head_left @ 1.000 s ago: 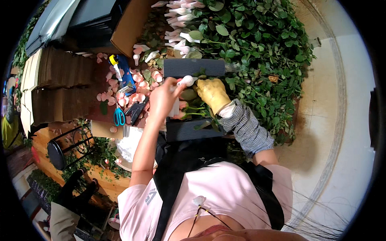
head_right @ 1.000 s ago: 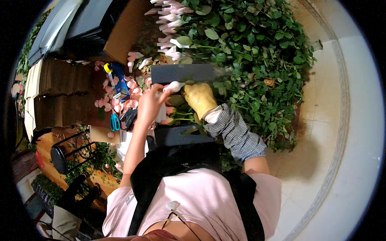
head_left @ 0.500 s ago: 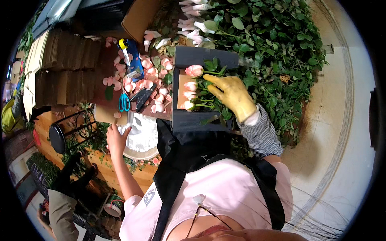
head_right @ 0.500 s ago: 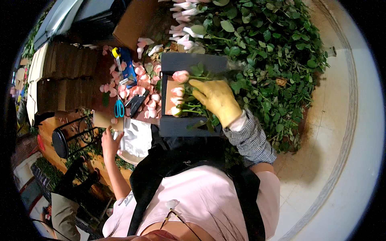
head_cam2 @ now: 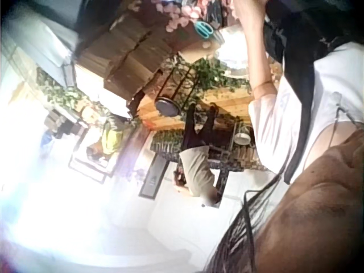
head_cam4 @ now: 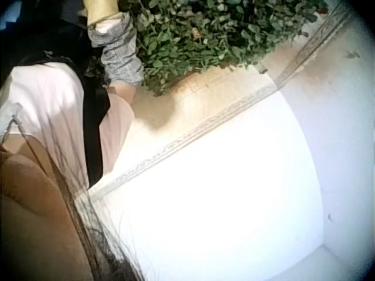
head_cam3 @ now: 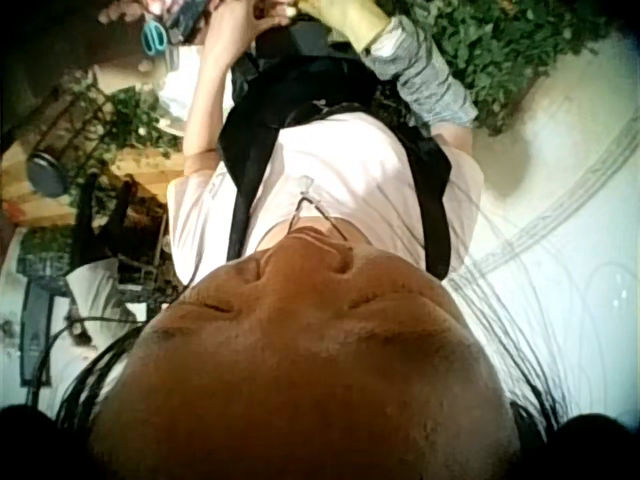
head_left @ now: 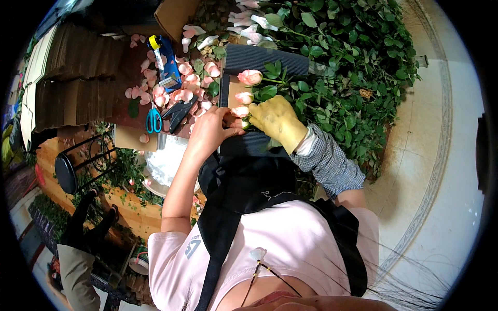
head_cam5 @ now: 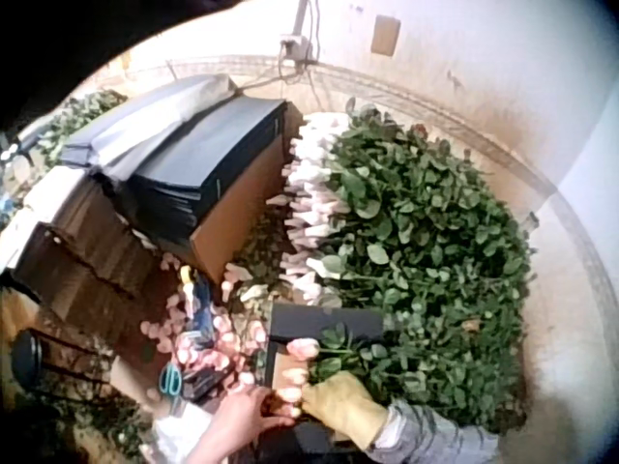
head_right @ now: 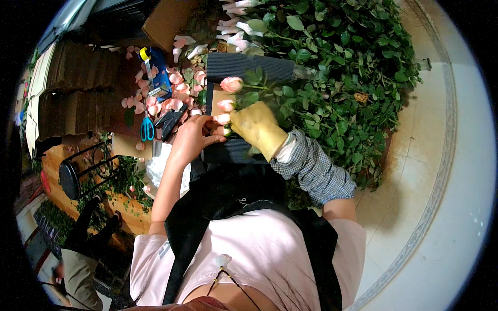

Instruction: The person arranges pink artificial roses into a black foam block, securing them with a stapler. They then place the foam block into a clear plastic box and add green foliage to the arrangement. The process is repeated with a second foam block.

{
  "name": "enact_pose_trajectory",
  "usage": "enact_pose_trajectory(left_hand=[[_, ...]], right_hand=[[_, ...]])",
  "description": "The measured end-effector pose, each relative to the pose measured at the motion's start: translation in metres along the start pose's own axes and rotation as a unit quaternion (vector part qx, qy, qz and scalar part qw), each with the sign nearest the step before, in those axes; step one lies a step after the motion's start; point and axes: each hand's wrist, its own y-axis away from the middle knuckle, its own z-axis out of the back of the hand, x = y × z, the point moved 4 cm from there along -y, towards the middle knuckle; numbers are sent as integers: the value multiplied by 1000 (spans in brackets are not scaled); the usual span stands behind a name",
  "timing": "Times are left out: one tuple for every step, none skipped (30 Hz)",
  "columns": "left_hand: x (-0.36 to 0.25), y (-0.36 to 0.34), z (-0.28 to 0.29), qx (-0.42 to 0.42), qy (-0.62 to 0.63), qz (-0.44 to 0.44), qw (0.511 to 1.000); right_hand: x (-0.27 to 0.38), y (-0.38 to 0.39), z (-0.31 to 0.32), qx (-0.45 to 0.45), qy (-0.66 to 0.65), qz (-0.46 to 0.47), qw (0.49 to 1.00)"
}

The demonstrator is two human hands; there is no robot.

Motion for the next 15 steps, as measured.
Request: enact_pose_trajectory(left_hand=[[3,-1,-3,4,16,8,1000],[7,-2,-7,8,32,15,999],[10,-3,-10,12,48,23,999],[11,-3,-9,6,67,29,997],[10,-2,-7,0,85,35,996],[10,-2,-7,-6,104,41,994],[13,-3,-8,0,102,45,994],[16,-3,-10,5,101,49,994],[19,-4,-11,10,100,53,994],[18,-4,-11,4,97,48,994],[16,-4,-11,-2,94,42,995],[14,-4,-10,-8,90,37,995],[13,-5,-11,-11,92,41,995],[11,-5,-10,-13,93,45,995],[10,-5,-10,-16,95,49,994]], right_hand=[[0,0,-2,-6,13,9,1000],[1,1,-3,-11,26,18,999],[0,1,-4,-6,21,18,1000],[0,3,-5,-2,16,12,1000],[-1,4,-7,3,10,7,1000],[-3,7,-8,1,-8,9,1000],[-6,7,-9,-1,-28,15,999],[-8,8,-10,-3,-48,22,999],[-10,8,-9,-15,-62,23,998],[-11,8,-8,-26,-77,24,996],[-12,7,-8,-36,-92,25,995],[-12,6,-7,-43,-103,22,993],[-11,7,-5,-50,-114,18,992],[-12,8,-5,-56,-125,14,991],[-9,7,-5,-77,-97,24,992]])
